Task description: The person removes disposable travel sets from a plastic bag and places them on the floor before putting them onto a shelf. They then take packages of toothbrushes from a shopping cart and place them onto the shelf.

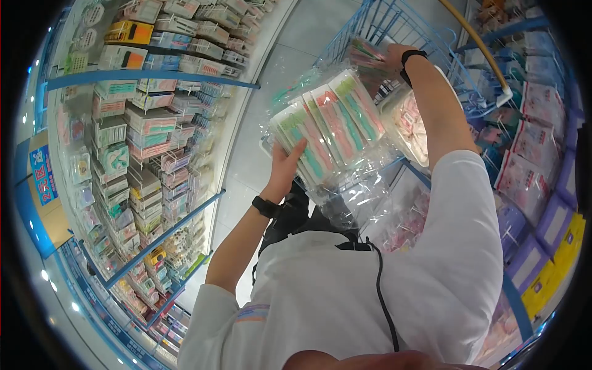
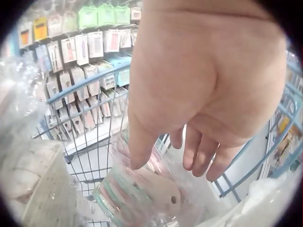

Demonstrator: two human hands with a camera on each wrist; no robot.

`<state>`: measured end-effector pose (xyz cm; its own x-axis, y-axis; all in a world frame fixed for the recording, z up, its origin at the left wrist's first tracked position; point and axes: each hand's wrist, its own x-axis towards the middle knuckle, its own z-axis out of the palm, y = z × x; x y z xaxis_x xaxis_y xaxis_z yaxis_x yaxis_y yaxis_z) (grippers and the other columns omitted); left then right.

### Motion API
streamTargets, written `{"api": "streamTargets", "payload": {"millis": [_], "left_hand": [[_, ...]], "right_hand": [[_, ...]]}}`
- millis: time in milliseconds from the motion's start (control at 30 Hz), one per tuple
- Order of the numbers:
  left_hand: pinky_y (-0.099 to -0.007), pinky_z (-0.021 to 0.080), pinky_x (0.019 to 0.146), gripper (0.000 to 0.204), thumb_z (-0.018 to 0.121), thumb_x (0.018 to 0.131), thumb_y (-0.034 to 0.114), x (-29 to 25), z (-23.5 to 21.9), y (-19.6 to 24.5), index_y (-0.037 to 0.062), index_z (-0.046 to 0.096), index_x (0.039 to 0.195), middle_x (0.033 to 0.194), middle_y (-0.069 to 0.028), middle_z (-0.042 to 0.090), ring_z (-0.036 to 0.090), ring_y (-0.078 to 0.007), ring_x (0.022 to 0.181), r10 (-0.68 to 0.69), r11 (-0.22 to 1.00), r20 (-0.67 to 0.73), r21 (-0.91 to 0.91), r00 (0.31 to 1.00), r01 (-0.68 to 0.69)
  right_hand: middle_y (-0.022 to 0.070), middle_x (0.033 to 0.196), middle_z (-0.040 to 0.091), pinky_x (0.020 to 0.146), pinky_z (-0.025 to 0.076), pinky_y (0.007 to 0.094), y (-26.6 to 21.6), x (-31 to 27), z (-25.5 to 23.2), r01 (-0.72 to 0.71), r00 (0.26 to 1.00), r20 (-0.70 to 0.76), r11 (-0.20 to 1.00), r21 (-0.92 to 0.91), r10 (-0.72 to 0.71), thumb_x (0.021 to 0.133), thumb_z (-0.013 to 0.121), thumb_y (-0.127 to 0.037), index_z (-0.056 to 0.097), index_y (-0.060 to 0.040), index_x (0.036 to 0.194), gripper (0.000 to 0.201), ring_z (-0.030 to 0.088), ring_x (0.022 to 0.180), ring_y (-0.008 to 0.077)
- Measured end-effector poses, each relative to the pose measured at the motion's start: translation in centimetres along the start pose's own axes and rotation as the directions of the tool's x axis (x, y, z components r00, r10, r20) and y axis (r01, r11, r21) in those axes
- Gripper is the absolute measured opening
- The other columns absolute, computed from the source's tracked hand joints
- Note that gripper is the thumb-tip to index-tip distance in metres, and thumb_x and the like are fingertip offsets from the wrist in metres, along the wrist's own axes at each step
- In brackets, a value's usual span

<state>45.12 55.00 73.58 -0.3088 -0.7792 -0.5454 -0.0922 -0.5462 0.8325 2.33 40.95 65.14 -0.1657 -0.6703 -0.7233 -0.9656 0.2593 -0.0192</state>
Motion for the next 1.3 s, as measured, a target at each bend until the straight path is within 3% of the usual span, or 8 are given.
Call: {"api": "streamTargets", "payload": {"millis": [233,400,733,900,1000,1033,1200,1300], "left_hand": [[-0.0349,0.044,0.105,0.060,0.064,0.102,0.029,0.1,0.3,-0.1,0.0042,0.035,0.149,0.139,-0.0071,0.053,0.051,-0.0179,0.127,-0.031,0.999,-0.013,0.005,0.999,0.031],[-0.0349,0.046,0.103,0.059,0.062,0.103,0.030,0.4,-0.6,-1.5,0.0050,0.036,0.149,0.139,-0.0066,0.053,0.053,-0.0173,0.126,-0.070,0.998,0.004,-0.003,0.998,0.070],[-0.0327,0.047,0.103,0.059,0.063,0.102,0.028,0.2,-0.3,-1.1,0.0046,0.034,0.149,0.140,-0.0087,0.052,0.053,-0.0173,0.125,-0.113,0.993,0.007,0.026,0.994,0.113],[-0.0353,0.056,0.085,0.065,0.064,0.100,0.038,-0.7,0.2,-0.2,0.0089,0.032,0.149,0.132,-0.0073,0.056,0.059,-0.0166,0.115,-0.213,0.970,-0.033,0.113,0.977,0.215],[-0.0340,0.057,0.076,0.070,0.065,0.099,0.043,-0.6,-0.1,-0.2,0.0105,0.031,0.150,0.128,-0.0063,0.058,0.063,-0.0150,0.107,-0.247,0.945,-0.025,0.213,0.969,0.247],[-0.0340,0.057,0.076,0.070,0.065,0.099,0.043,-0.7,0.0,-0.2,0.0105,0.031,0.150,0.128,-0.0063,0.058,0.063,-0.0150,0.107,-0.238,0.949,-0.034,0.204,0.971,0.240],[-0.0271,0.054,0.070,0.062,0.066,0.098,0.040,0.1,-0.2,0.4,0.0090,0.039,0.144,0.120,-0.0052,0.062,0.064,-0.0112,0.099,-0.101,0.970,-0.050,0.216,0.994,0.109],[-0.0268,0.054,0.072,0.053,0.066,0.099,0.033,0.0,-0.3,2.1,0.0067,0.045,0.139,0.119,-0.0050,0.063,0.064,-0.0113,0.100,-0.012,0.980,-0.060,0.196,0.998,0.024]], "right_hand": [[0.0173,0.108,0.075,0.083,0.058,0.0457,1.3,6.4,3.0,-0.045,0.997,0.059,0.997,-0.067,0.049,0.088,0.069,-0.021,0.074,0.0013,0.106,0.029,0.072,0.100,0.0346],[0.0240,0.109,0.071,0.084,0.057,0.0494,2.0,9.1,3.7,0.125,0.938,-0.308,0.985,-0.120,-0.157,0.094,0.059,-0.010,0.073,0.0011,0.104,0.021,0.071,0.099,0.0382],[0.0261,0.097,0.067,0.082,0.052,0.0479,4.2,1.8,-0.5,0.515,0.737,-0.502,0.857,-0.016,-0.452,0.098,0.055,-0.016,0.067,0.0028,0.101,0.023,0.066,0.094,0.0413],[0.0229,0.103,0.067,0.087,0.048,0.0468,5.6,-3.5,-1.9,0.650,0.660,-0.660,0.713,0.263,-0.358,0.103,0.050,-0.024,0.062,0.0019,0.106,0.029,0.061,0.101,0.0432],[0.0220,0.103,0.067,0.088,0.048,0.0465,6.8,-5.8,-3.8,0.673,0.560,-0.778,0.704,0.226,-0.285,0.103,0.049,-0.025,0.063,0.0015,0.108,0.031,0.061,0.101,0.0432],[0.0152,0.096,0.067,0.079,0.049,0.0377,7.0,-7.5,-4.5,0.708,0.522,-0.817,0.659,0.255,-0.245,0.105,0.053,-0.026,0.062,0.0019,0.113,0.031,0.063,0.086,0.0275],[0.0084,0.111,0.070,0.089,0.050,0.0336,8.0,-16.2,-9.7,0.675,0.592,-0.774,0.663,0.324,-0.225,0.106,0.051,-0.027,0.064,0.0006,0.122,0.034,0.063,0.105,0.0174],[0.0043,0.078,0.059,0.071,0.044,0.0322,8.1,-19.8,-10.0,0.796,0.277,-0.959,0.575,0.191,-0.065,0.105,0.053,-0.029,0.059,0.0044,0.097,0.035,0.050,0.074,0.0163]]}}
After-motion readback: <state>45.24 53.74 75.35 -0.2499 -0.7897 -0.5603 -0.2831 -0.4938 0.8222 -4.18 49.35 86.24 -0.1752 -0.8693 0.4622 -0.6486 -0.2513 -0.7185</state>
